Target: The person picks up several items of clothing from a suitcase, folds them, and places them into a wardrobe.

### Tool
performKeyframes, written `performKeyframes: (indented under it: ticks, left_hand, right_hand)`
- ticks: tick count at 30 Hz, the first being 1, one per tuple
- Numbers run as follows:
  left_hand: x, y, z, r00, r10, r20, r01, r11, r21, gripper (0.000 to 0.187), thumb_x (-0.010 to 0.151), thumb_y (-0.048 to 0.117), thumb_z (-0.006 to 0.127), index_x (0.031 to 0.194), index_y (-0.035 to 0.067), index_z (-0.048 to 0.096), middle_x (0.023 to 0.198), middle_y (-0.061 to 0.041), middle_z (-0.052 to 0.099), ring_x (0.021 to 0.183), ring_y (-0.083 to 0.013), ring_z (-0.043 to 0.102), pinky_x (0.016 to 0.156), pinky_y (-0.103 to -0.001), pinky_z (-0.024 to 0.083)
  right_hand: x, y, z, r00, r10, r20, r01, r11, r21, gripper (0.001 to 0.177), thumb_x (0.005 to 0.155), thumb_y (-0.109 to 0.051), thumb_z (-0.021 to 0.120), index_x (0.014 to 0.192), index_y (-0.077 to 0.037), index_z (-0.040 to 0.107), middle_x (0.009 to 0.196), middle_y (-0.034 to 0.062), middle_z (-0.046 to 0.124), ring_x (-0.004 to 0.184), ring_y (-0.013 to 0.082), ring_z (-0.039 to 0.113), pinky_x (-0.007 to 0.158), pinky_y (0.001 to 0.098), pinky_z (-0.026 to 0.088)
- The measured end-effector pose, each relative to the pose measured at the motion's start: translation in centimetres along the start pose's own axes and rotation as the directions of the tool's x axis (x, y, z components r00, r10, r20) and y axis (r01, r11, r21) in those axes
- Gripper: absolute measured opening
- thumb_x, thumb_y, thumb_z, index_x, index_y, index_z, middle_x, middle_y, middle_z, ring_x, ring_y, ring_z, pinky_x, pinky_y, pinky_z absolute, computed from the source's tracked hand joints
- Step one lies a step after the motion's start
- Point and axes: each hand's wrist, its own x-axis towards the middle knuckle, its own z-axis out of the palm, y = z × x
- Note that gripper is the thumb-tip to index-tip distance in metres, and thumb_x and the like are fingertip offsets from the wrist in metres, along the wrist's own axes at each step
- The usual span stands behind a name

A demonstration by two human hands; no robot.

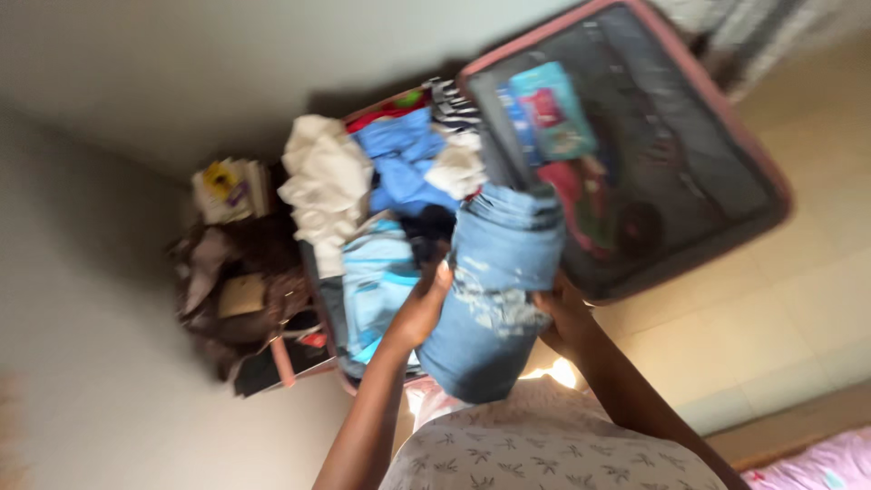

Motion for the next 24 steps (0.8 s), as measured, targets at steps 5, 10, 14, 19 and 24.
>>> performKeyframes:
  ticks: [5, 10, 14, 19, 24]
  left_hand:
    - [4.3, 0.6, 6.0, 0.978, 0.186, -0.090, -0.170, 0.972, 0.162, 0.078, 0.108, 0.059, 0.032, 0.159, 0.000, 0.036, 0.166, -0.020, 0.035, 0.156, -0.0291, 0.028, 0.126, -0.041, 0.019]
    - [7.7, 4.7, 17.9, 0.991, 0.133, -0.022, -0.134, 0.990, -0.044, 0.089, 0.101, 0.067, 0.038, 0.160, 0.001, 0.031, 0.165, -0.017, 0.037, 0.154, -0.0297, 0.031, 0.124, -0.043, 0.023]
    - [12.4, 7.9, 30.7, 0.891, 0.048, 0.452, 0.367, 0.512, -0.777, 0.106, 0.084, 0.081, 0.044, 0.158, 0.007, 0.031, 0.160, -0.019, 0.040, 0.146, -0.0388, 0.038, 0.116, -0.056, 0.037]
    - [15.3, 10.5, 45.1, 0.684, 0.021, 0.729, 0.677, 0.354, -0.645, 0.113, 0.080, 0.088, 0.048, 0.159, 0.007, 0.035, 0.156, -0.024, 0.044, 0.140, -0.0435, 0.043, 0.109, -0.061, 0.043]
    - [17.6, 13.3, 55.0, 0.604, 0.123, 0.788, 0.674, 0.450, -0.586, 0.085, 0.096, 0.069, 0.050, 0.160, 0.014, 0.036, 0.154, -0.015, 0.050, 0.138, -0.0343, 0.052, 0.113, -0.054, 0.046]
  right_hand:
    - [-2.6, -6.7, -4.4, 0.797, -0.402, 0.451, 0.490, -0.007, -0.872, 0.054, 0.102, -0.013, 0.071, 0.152, -0.014, 0.050, 0.150, 0.0151, 0.052, 0.129, 0.0224, 0.062, 0.106, 0.0395, 0.056]
    - [-10.0, -17.6, -6.0, 0.939, -0.343, 0.028, 0.343, 0.925, -0.165, 0.069, 0.096, -0.022, 0.069, 0.154, -0.006, 0.036, 0.138, 0.0074, 0.057, 0.123, 0.0193, 0.058, 0.103, 0.0405, 0.050]
    - [-17.4, -25.5, -10.6, 0.894, -0.432, -0.115, 0.366, 0.855, -0.367, 0.071, 0.097, -0.025, 0.068, 0.157, -0.006, 0.035, 0.132, 0.0076, 0.058, 0.113, 0.0165, 0.056, 0.098, 0.0381, 0.049]
    - [-24.3, -31.5, -15.7, 0.735, -0.555, -0.389, 0.152, 0.694, -0.704, 0.069, 0.094, -0.032, 0.070, 0.151, -0.003, 0.044, 0.130, 0.0160, 0.060, 0.111, 0.0193, 0.060, 0.097, 0.0380, 0.051]
    - [-30.0, -36.4, -19.3, 0.360, -0.778, -0.514, -0.128, 0.505, -0.854, 0.086, 0.085, -0.040, 0.069, 0.155, -0.011, 0.029, 0.143, 0.0155, 0.045, 0.106, 0.0269, 0.065, 0.086, 0.0408, 0.056]
